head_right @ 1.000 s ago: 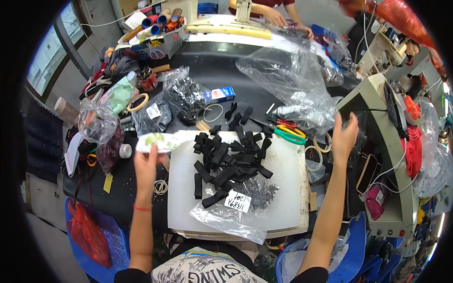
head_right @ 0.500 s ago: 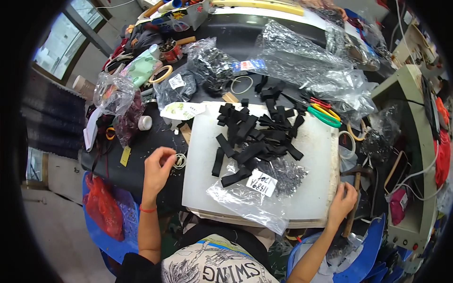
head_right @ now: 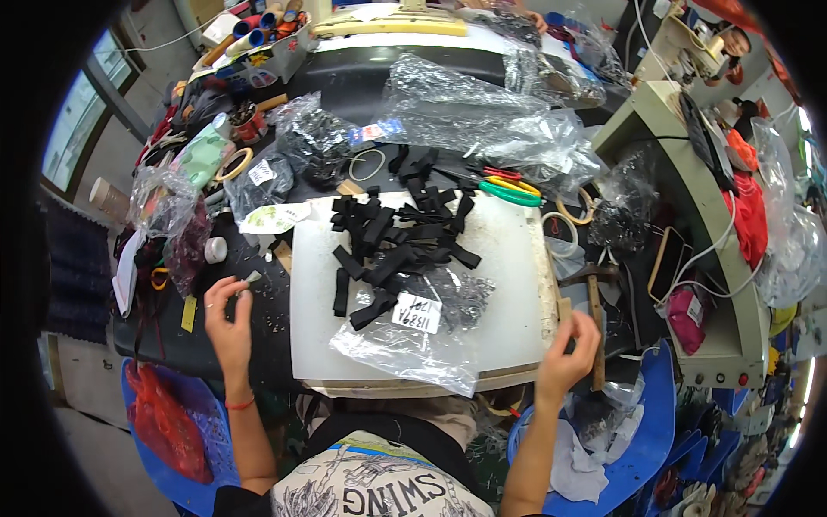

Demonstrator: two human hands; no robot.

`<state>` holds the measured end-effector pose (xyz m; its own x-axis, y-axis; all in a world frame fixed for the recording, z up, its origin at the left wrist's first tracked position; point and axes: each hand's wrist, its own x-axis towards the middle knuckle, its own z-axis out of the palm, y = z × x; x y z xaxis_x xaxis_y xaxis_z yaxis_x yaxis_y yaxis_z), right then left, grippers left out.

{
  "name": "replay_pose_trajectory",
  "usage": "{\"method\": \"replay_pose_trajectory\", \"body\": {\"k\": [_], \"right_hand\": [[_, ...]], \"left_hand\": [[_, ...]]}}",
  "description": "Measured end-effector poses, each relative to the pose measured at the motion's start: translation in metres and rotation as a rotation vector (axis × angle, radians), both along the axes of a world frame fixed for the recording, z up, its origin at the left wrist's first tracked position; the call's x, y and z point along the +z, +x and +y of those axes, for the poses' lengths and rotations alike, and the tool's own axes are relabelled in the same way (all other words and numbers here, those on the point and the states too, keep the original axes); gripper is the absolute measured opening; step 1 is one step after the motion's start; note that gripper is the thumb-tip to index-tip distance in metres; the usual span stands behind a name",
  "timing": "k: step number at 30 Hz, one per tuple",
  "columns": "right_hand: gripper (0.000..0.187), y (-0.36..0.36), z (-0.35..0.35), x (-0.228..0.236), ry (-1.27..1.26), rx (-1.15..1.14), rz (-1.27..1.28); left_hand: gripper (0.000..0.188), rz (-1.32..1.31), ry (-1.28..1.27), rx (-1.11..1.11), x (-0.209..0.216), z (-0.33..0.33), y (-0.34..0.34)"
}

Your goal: The person sorts through various plastic bags containing small fabric parts and trims on a cluttered workbench. They open bags, remove items, and place them into a blue bin or onto the table.

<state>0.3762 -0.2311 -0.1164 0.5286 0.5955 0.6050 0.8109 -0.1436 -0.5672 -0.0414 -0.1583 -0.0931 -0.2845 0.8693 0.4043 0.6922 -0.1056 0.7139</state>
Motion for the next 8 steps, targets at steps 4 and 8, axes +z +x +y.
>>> {"method": "replay_pose_trajectory", "body": {"k": [4,8], "right_hand": [[0.015,-0.074,-0.05,0.043,0.124,0.447,-0.201],[0.042,-0.119,-0.058,0.016,0.036,1.037,-0.06]], "left_hand": [[0.012,-0.246,0.167,0.055,-0.011,-0.012,-0.005],[0.024,-0.068,0.04,-0.18,0.01,-0.035,0.043]]}}
